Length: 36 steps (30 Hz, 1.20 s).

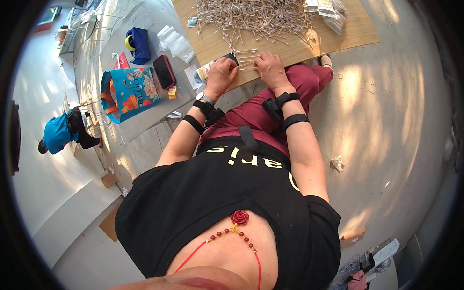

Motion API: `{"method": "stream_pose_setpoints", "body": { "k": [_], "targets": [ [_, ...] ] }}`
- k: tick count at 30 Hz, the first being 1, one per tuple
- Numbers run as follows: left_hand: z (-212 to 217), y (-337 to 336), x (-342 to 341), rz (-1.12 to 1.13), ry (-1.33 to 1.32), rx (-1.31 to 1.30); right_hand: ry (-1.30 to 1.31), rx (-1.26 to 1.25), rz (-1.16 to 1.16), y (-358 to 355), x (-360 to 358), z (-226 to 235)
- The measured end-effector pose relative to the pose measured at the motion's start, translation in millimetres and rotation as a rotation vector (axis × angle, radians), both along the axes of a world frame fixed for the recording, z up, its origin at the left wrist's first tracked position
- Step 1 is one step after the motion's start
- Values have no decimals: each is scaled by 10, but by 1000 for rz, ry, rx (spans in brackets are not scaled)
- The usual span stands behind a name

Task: The person places short thin strips side-by-side onto a small dark rectangular plate on a wooden surface.

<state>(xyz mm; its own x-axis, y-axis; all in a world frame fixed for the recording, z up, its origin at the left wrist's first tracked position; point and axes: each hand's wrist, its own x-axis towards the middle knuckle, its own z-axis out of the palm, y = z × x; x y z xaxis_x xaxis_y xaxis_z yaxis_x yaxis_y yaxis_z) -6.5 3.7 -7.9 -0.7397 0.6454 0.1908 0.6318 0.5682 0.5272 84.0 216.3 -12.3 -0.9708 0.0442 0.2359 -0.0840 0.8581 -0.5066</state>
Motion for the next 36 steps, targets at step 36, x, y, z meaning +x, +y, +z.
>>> {"method": "stream_pose_setpoints", "body": {
  "k": [36],
  "targets": [
    [-18,177,91,-54,110,59,70,-201,-274,43,-102,-141]
  ]
}}
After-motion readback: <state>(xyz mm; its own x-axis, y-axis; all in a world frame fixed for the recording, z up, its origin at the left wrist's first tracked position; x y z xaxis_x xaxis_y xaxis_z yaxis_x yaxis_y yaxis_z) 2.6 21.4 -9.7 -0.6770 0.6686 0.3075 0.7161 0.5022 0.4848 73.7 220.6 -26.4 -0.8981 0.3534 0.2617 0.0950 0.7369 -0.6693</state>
